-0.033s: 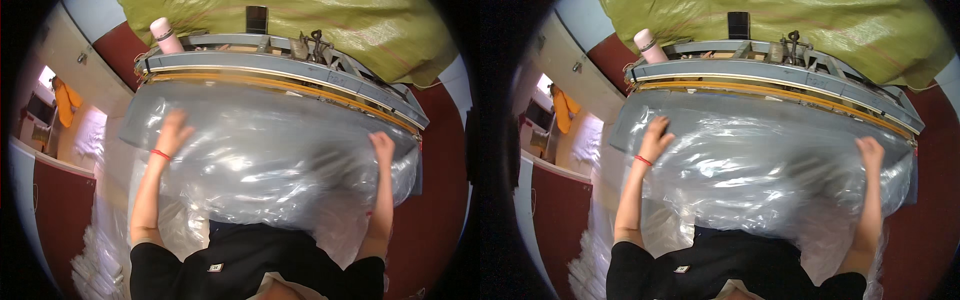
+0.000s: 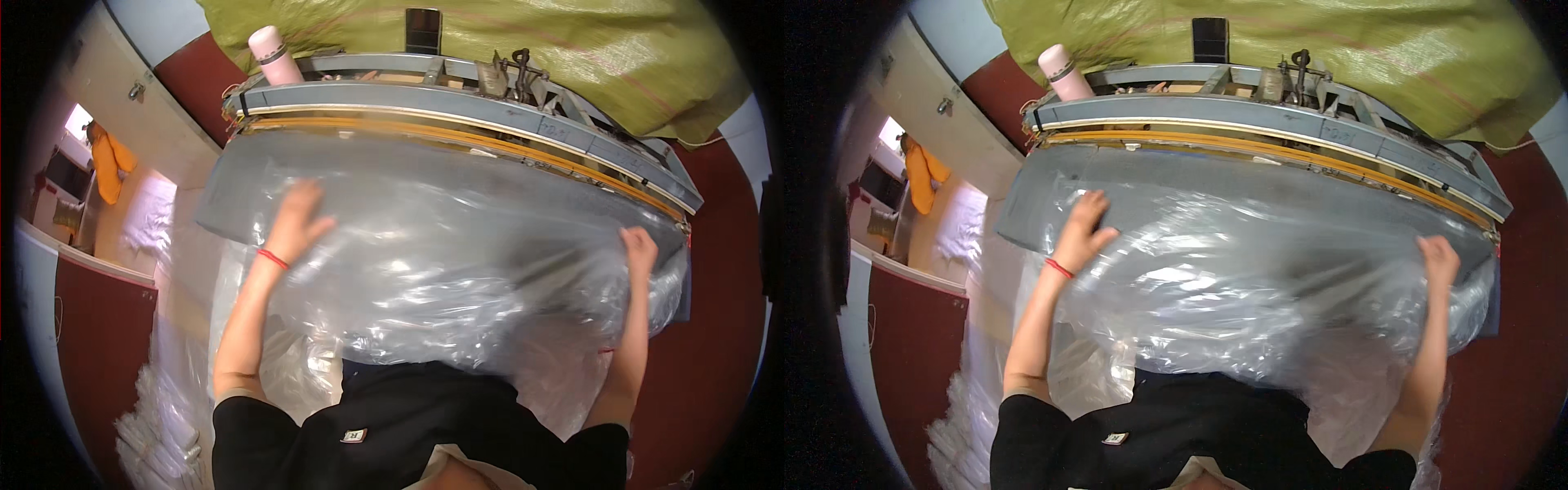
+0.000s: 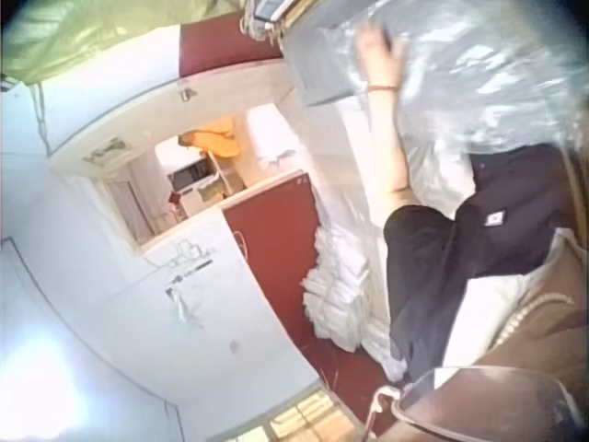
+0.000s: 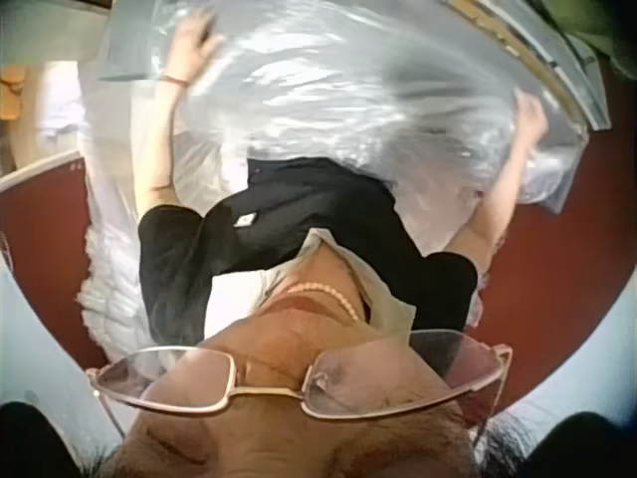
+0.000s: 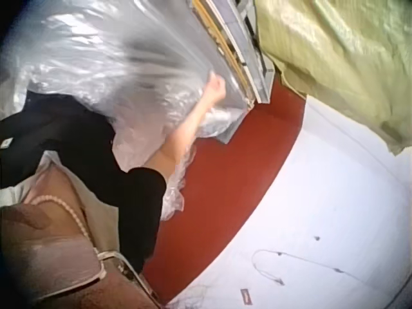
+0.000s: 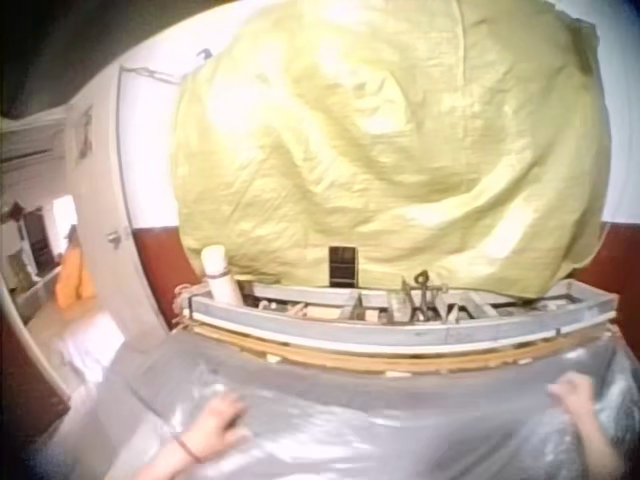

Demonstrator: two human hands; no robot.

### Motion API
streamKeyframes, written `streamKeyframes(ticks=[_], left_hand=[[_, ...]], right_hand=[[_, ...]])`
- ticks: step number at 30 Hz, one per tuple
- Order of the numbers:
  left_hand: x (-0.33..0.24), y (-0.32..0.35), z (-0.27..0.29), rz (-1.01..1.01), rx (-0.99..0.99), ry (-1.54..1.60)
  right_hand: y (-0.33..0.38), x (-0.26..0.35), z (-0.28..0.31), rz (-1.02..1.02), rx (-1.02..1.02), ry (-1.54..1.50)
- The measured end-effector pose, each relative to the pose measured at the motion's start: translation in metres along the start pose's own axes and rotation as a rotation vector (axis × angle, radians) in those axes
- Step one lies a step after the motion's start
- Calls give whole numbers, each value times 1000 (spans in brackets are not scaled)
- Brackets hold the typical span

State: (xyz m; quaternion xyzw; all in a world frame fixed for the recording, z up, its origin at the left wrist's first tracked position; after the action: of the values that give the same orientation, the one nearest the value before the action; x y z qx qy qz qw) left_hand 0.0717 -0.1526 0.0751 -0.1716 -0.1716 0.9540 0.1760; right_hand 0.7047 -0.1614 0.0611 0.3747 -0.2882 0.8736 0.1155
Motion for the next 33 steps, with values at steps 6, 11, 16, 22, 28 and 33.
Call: streamKeyframes(ticks=[6, 11, 16, 22, 28, 33], left_hand=[[-131, 14, -22, -164, 308, 127], [-52, -8, -29, -16, 149, -176], [33, 14, 1, 189, -149, -168], [-42, 93, 4, 434, 490, 600], [-71, 174, -25, 322, 520, 545], [-78, 214, -31, 368, 225, 43]], right_hand=[[8, -101, 128, 0, -178, 346], [4, -115, 139, -26, -160, 381], [-1, -122, 133, -3, -168, 377], [-1, -122, 143, -48, -146, 412], [0, -129, 137, -46, -116, 348], [-2, -138, 138, -41, -103, 358]])
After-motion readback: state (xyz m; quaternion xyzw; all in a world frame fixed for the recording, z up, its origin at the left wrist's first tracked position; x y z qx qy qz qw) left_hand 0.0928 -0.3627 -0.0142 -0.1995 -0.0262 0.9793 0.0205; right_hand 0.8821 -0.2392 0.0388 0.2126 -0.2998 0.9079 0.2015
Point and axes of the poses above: each hand's wrist, its own y-axis away from the middle knuckle, its own z-axis out of the back of the hand, x = y × z, the point moved 6 cm from there along -y, towards the middle knuckle, and after that the axes turned 5 degrees about -x, right-handed, at the moved point
